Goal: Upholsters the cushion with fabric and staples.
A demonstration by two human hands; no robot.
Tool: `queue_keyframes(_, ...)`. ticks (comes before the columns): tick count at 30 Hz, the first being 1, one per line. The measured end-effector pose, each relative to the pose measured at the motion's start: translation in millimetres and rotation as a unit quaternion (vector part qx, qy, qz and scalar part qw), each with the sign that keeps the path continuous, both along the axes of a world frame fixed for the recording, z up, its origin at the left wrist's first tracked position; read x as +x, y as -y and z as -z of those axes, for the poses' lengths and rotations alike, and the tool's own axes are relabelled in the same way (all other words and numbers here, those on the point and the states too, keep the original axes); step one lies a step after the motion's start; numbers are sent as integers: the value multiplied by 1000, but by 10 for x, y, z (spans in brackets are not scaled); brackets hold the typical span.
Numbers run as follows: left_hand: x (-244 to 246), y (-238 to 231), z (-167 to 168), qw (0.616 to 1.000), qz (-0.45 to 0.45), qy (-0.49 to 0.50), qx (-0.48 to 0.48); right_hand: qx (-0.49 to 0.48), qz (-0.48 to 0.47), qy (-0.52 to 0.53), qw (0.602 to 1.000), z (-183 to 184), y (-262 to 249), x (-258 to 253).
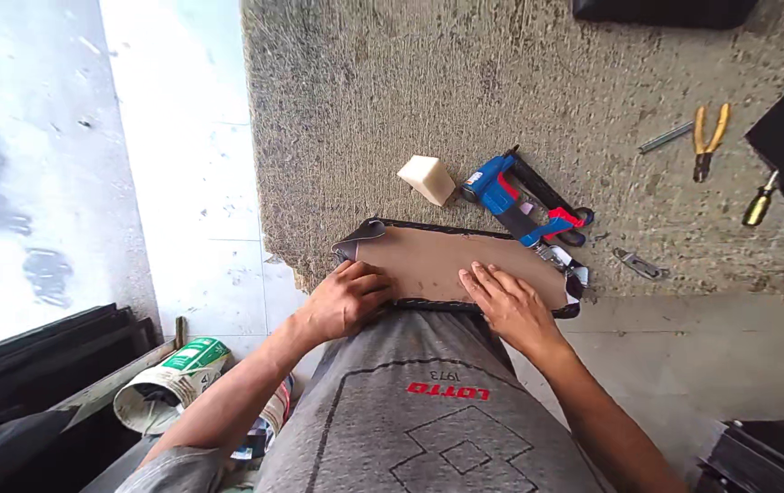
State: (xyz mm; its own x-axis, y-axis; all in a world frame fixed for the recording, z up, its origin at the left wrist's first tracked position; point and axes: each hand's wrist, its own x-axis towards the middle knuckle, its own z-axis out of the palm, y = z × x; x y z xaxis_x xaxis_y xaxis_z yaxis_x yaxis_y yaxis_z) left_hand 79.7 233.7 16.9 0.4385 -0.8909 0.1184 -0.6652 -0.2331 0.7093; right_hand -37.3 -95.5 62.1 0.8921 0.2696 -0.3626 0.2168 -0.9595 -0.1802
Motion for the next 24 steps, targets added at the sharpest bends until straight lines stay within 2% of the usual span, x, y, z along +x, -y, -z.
queue_keyframes(2, -12, 65, -160, 999, -24, -12, -42, 50, 5, 49, 998, -104, 197, 107)
queue_keyframes(5, -165, 193, -384, 990, -45, -136, -17, 90, 4, 20, 996, -295, 372, 285)
queue_keyframes(7, -154, 202, -339, 973, -59, -221, -1, 79, -12, 9, 997, -300, 330, 328)
queue_keyframes(9, -90, 198, -276, 962, -65, -264, -2, 78, 8, 39, 996, -255, 153, 286)
queue_keyframes(12, -28, 206, -286, 950, -75, -302, 4, 124, 45, 100, 986, -173, -264, 234)
queue_keyframes(16, 31, 246, -306, 937, -69, -342, 3, 209, 47, 152, 965, -95, -783, 211)
queue_keyframes(19, 85, 265, -335, 940, -64, -335, 7, 235, 44, 169, 956, -45, -860, 212)
queue_keyframes(22, 96, 292, -317, 934, -75, -350, -23, 246, 51, 132, 959, -82, -809, 222)
queue_keyframes(24, 32, 319, -291, 925, -94, -366, -35, 258, 87, 113, 955, -106, -802, 222)
